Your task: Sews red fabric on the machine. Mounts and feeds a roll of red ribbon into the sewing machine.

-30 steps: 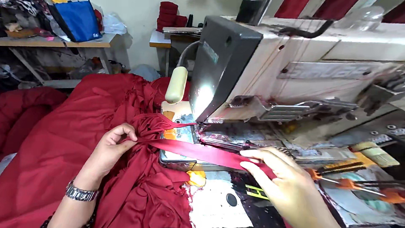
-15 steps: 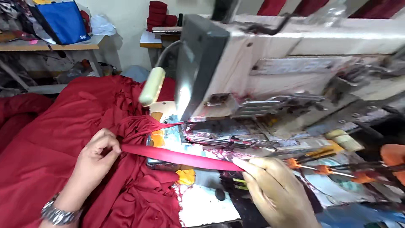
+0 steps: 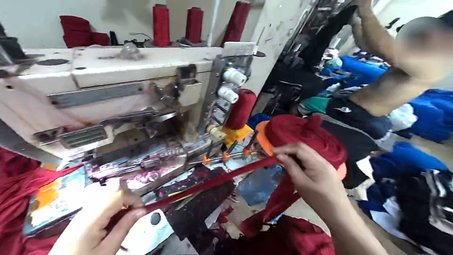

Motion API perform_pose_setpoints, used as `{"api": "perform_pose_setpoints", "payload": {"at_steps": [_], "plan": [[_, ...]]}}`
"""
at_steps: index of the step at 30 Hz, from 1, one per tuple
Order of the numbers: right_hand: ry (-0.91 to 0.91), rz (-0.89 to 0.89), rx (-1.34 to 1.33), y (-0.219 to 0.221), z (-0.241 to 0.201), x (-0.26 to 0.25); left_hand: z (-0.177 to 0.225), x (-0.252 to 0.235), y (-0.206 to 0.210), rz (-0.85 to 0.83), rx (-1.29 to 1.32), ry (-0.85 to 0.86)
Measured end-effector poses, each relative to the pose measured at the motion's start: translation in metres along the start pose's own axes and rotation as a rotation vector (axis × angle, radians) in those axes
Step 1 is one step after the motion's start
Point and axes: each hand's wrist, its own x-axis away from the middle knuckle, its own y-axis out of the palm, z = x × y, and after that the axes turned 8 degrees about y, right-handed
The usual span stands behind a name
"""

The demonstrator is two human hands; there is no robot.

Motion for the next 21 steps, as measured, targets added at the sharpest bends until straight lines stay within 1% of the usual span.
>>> {"api": "perform_pose_setpoints", "payload": {"at_steps": [2, 4, 6, 8, 11, 15, 21], "plan": [[0.012, 0.039, -0.006, -0.004, 0.017, -0.019, 0.006, -0.023, 0.027, 0.155, -0.186, 0.051], [0.000, 0.073, 0.005, -0.001, 0.029, -0.040, 0.003, -0.046, 0.047, 0.336, -0.400, 0.125], [-0.004, 0.107, 0.001, 0.008, 0.038, -0.057, 0.000, -0.064, 0.056, 0.423, -0.539, 0.159], [0.024, 0.097, -0.010, 0.018, 0.043, -0.068, -0.003, -0.076, 0.058, 0.433, -0.626, 0.149], [0.064, 0.044, 0.006, 0.029, 0.050, -0.073, -0.009, -0.084, 0.061, 0.400, -0.696, 0.137], [0.080, -0.017, 0.040, 0.032, 0.056, -0.068, -0.016, -0.085, 0.067, 0.368, -0.699, 0.095], [0.077, -0.009, 0.068, 0.033, 0.059, -0.064, -0.022, -0.089, 0.072, 0.351, -0.729, 0.073]]}}
